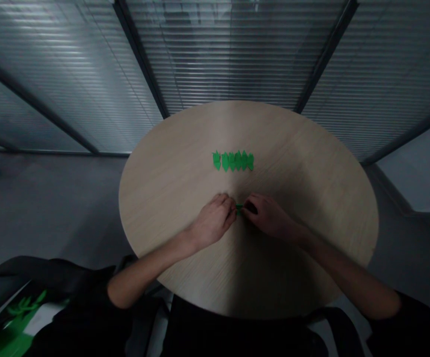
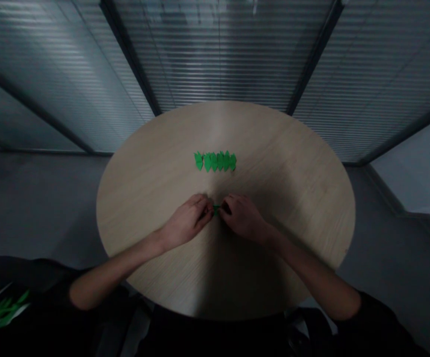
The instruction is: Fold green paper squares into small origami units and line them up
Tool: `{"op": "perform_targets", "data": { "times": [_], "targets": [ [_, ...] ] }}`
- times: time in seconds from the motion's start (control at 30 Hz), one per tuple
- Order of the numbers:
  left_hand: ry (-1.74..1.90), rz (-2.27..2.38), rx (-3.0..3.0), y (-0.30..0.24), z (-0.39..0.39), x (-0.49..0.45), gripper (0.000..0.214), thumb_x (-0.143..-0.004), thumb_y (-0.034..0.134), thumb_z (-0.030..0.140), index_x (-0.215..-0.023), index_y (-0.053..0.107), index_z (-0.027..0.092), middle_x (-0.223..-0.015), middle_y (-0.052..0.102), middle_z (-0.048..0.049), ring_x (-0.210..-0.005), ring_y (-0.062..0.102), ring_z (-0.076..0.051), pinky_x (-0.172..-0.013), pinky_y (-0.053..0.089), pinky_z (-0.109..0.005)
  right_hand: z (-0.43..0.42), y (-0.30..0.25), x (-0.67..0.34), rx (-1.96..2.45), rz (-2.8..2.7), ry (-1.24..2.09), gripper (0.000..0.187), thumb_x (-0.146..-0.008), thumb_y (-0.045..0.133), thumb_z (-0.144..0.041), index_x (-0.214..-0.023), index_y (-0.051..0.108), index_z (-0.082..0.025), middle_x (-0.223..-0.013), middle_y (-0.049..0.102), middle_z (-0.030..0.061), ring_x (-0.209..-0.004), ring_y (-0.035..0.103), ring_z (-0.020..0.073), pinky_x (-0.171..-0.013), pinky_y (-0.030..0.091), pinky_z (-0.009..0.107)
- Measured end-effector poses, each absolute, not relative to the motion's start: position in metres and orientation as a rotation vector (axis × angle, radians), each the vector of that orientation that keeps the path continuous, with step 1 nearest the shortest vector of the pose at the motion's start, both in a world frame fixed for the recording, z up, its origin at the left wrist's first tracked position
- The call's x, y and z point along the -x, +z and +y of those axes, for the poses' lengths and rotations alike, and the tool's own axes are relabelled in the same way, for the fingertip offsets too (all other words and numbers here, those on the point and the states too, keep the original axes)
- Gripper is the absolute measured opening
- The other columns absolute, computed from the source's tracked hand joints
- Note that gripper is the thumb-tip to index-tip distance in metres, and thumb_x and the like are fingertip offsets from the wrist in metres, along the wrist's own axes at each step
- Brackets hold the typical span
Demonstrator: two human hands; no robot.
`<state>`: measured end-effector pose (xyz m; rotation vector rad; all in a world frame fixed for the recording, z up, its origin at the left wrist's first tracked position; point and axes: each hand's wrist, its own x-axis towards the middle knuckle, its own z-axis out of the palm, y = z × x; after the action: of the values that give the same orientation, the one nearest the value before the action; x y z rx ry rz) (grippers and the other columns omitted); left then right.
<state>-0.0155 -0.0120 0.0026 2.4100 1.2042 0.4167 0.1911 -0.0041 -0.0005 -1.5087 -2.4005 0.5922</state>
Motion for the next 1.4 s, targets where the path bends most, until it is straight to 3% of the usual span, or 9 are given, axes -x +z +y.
{"op": "perform_targets", "data": {
  "times": [0.63, 1.07, 1.2, 1.4],
  "targets": [
    [0.458, 1.178, -2.355, 0.002, -0.009, 0.016, 0.015, -0.1, 0.054, 0.019, -0.086, 0.053, 0.02, -0.088, 0.058, -0.0066, -0.084, 0.055, -0.023, -0.079, 0.051, -0.038, 0.007, 0.018, -0.184, 1.725, -2.343, 0.804, 0.017, -0.092, 0.069, -0.028, -0.078, 0.069, -0.018, -0.077, 0.071, 0.0052, -0.07, 0.063, 0.0177, -0.062, 0.035, 0.029],
    [0.713, 1.132, -2.19, -0.001, -0.005, 0.022, 0.014, -0.096, 0.061, 0.017, -0.084, 0.053, 0.02, -0.083, 0.056, -0.0006, -0.075, 0.055, -0.017, -0.069, 0.046, -0.031, 0.008, 0.001, -0.19, 1.599, -2.198, 0.76, 0.016, -0.085, 0.076, -0.03, -0.08, 0.064, -0.02, -0.074, 0.068, 0.002, -0.066, 0.059, 0.0162, -0.06, 0.037, 0.028],
    [0.697, 1.153, -2.205, -0.002, -0.002, 0.021, 0.007, -0.096, 0.064, 0.018, -0.092, 0.059, 0.019, -0.088, 0.056, -0.0012, -0.075, 0.055, -0.017, -0.068, 0.045, -0.03, 0.007, -0.003, -0.189, 1.59, -2.186, 0.737, 0.021, -0.084, 0.078, -0.032, -0.083, 0.061, -0.02, -0.077, 0.067, 0.002, -0.067, 0.058, 0.0165, -0.061, 0.037, 0.029],
    [0.69, 1.16, -2.208, -0.004, 0.0, 0.021, 0.011, -0.094, 0.067, 0.016, -0.088, 0.058, 0.019, -0.084, 0.055, 0.0, -0.075, 0.055, -0.017, -0.068, 0.044, -0.03, 0.008, -0.003, -0.189, 1.581, -2.207, 0.758, 0.021, -0.085, 0.076, -0.032, -0.081, 0.058, -0.021, -0.077, 0.066, 0.0018, -0.069, 0.057, 0.0165, -0.063, 0.036, 0.029]
  ]
}}
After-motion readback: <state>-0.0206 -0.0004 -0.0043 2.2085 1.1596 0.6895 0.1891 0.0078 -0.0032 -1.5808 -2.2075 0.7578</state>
